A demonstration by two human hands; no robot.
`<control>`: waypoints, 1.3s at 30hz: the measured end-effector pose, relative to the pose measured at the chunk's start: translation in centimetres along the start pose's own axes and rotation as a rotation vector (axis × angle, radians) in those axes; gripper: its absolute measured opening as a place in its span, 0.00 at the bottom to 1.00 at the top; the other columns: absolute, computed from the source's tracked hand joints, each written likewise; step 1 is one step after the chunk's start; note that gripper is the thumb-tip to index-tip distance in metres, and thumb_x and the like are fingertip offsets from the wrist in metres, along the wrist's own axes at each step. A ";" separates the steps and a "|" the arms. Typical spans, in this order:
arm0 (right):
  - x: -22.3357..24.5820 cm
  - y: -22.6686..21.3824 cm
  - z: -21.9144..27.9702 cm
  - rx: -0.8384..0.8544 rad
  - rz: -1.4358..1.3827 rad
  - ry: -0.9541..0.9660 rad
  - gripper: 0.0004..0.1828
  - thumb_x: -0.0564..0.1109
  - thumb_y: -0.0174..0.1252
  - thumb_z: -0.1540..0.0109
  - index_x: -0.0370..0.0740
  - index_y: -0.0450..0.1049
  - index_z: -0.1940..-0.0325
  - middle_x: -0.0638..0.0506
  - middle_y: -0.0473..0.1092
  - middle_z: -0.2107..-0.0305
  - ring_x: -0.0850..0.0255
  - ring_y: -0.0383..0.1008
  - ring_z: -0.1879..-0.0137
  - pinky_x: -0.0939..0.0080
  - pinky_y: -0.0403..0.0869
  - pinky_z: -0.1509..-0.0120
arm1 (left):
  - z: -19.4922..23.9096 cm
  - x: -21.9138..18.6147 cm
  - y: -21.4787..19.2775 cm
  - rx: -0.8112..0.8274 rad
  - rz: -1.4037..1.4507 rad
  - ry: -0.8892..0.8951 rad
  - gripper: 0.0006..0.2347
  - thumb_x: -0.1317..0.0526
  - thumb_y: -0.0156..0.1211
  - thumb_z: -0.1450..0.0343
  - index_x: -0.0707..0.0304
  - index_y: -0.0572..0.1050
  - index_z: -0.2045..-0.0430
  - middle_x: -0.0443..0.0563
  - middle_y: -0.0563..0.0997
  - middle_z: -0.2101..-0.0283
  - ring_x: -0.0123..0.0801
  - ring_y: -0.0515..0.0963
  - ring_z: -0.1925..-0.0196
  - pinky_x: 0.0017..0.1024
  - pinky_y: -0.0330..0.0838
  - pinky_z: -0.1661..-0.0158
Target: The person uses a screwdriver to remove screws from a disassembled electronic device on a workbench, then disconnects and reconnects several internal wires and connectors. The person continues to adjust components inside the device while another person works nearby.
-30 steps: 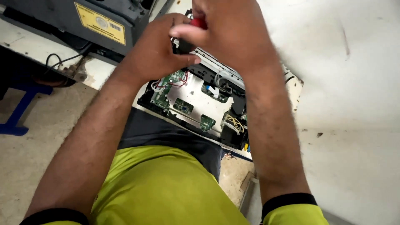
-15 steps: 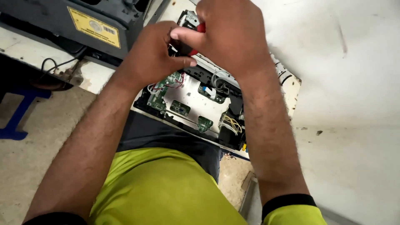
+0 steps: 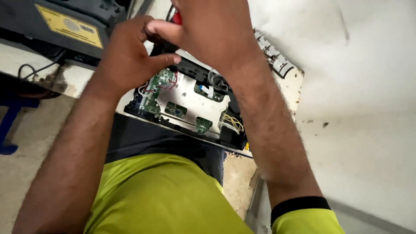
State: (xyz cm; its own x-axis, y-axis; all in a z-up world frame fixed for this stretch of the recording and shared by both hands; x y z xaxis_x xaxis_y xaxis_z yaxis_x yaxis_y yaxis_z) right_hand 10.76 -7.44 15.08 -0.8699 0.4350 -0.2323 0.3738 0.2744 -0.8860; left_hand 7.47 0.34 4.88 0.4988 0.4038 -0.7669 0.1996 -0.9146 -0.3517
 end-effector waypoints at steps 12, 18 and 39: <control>-0.2 0.5 0.6 0.179 -0.222 0.014 0.26 0.59 0.77 0.41 0.47 0.66 0.73 0.59 0.65 0.80 0.58 0.64 0.74 0.52 0.55 0.72 | 0.3 -0.2 -0.2 0.036 0.003 -0.079 0.12 0.67 0.79 0.29 0.67 0.79 0.58 0.55 0.80 0.59 0.39 0.78 0.55 0.38 0.69 0.59; 1.3 0.6 1.0 0.137 -0.251 -0.095 0.21 0.53 0.70 0.39 0.43 0.64 0.62 0.51 0.65 0.69 0.48 0.63 0.66 0.47 0.57 0.68 | 0.6 0.9 -0.4 0.002 -0.018 -0.068 0.09 0.69 0.78 0.27 0.66 0.78 0.65 0.53 0.78 0.62 0.37 0.76 0.58 0.38 0.66 0.61; -10.9 -1.0 45.0 0.022 -0.726 1.325 0.22 0.41 0.64 0.43 0.40 0.68 0.46 0.51 0.66 0.60 0.61 0.67 0.55 0.62 0.69 0.50 | 20.7 3.0 -3.9 -0.310 -0.210 -0.445 0.11 0.74 0.61 0.26 0.72 0.79 0.49 0.61 0.80 0.52 0.42 0.80 0.54 0.37 0.74 0.49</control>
State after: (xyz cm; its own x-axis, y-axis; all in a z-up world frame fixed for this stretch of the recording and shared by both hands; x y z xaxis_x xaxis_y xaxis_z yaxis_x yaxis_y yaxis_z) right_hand 5.43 -51.02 0.46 0.0567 0.6544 0.7540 -0.0125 0.7557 -0.6548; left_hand -9.25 5.61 -7.15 0.0322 0.4866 -0.8730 0.5269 -0.7505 -0.3988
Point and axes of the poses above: each hand's wrist, its own z-axis away from the middle knuckle, its own y-axis out of the palm, x = y × z, the point moved 10 cm from there along -z, towards the middle knuckle
